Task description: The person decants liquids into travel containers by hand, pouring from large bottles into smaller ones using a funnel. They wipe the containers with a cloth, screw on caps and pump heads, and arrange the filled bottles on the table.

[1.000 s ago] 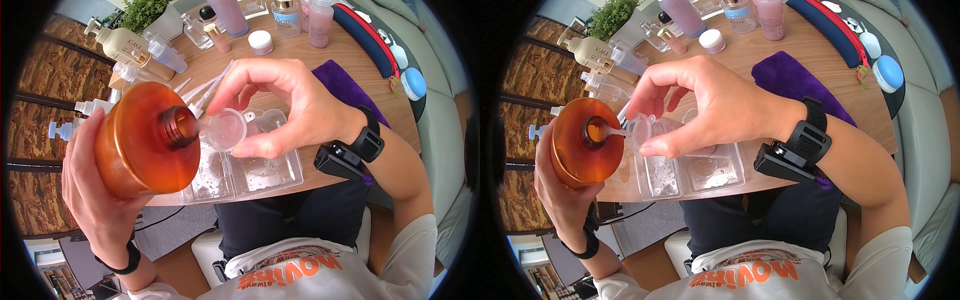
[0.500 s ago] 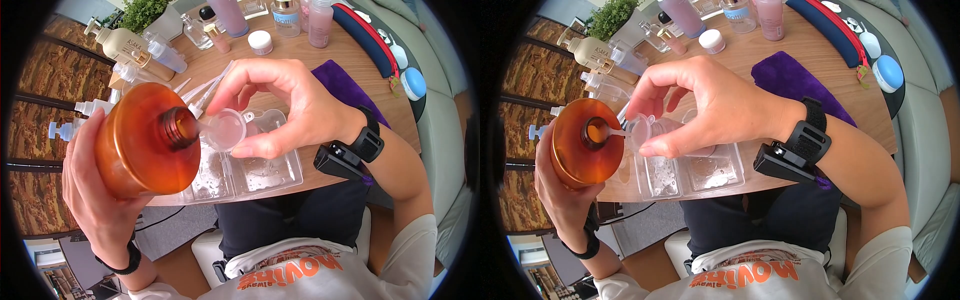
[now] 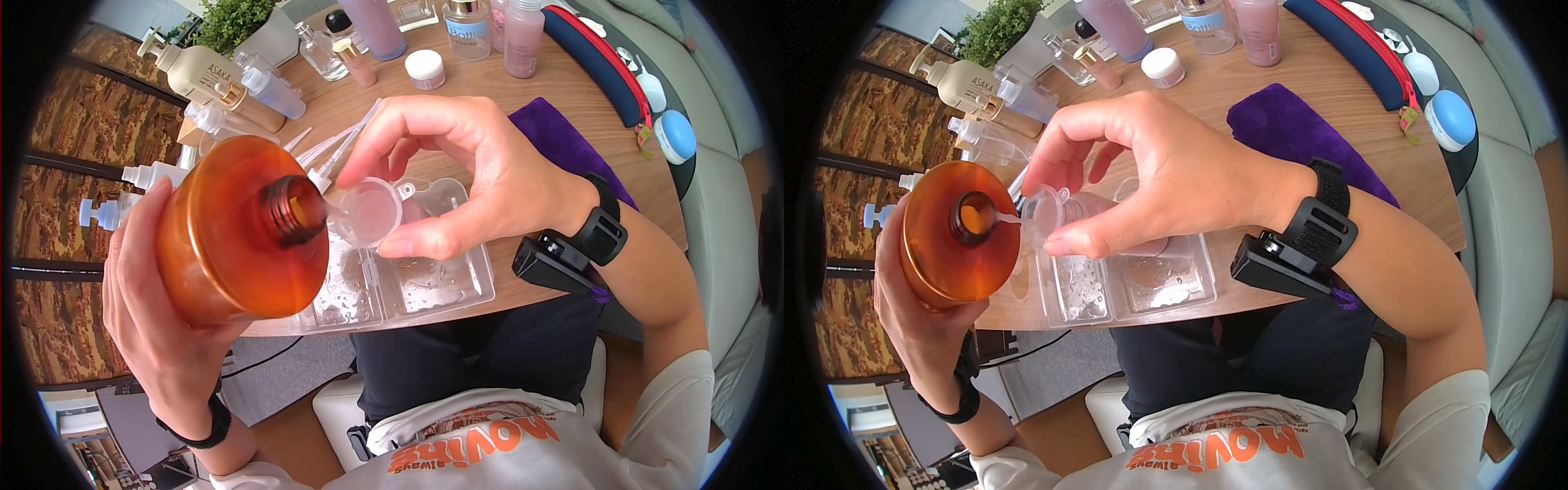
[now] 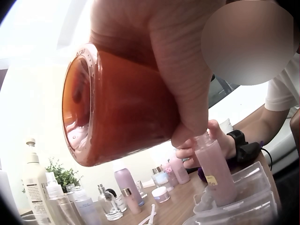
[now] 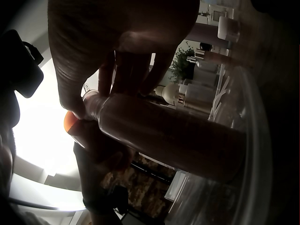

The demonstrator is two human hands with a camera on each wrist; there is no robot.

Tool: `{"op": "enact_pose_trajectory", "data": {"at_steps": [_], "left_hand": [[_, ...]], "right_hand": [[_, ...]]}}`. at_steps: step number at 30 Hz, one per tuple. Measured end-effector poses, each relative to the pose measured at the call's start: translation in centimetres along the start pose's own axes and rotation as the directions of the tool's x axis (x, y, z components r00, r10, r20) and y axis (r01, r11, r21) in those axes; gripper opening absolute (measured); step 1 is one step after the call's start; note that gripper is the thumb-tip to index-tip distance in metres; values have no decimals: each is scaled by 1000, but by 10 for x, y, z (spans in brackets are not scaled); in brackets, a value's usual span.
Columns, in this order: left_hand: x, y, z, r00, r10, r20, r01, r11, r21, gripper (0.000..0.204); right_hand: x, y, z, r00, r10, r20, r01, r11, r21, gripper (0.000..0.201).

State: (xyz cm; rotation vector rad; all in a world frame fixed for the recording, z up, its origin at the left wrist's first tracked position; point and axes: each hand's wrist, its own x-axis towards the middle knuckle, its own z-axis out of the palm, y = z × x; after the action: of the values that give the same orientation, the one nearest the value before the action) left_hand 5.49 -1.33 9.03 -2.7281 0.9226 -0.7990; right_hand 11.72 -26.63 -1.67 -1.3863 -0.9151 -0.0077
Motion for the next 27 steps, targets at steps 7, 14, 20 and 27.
{"op": "enact_pose_trajectory", "data": {"at_steps": [7, 14, 20, 27], "left_hand": [[0, -1, 1, 1000, 8, 5, -8, 1000, 8, 92], [1, 1, 0, 1000, 6, 0, -6, 1000, -3, 90], [1, 1, 1, 1000, 4, -6, -4, 1000, -9, 91], [1, 1, 0, 1000, 11, 2, -11, 1000, 14, 91]], "right_hand": [[0, 0, 0, 1000, 1, -1, -1, 1000, -2, 39], [0, 1, 0, 1000, -2, -2, 2, 1000, 0, 38], [0, 0, -1, 1000, -3, 4, 3, 1000, -15, 38], [0, 0, -1, 1000, 0, 6, 0, 1000, -19, 39]]}}
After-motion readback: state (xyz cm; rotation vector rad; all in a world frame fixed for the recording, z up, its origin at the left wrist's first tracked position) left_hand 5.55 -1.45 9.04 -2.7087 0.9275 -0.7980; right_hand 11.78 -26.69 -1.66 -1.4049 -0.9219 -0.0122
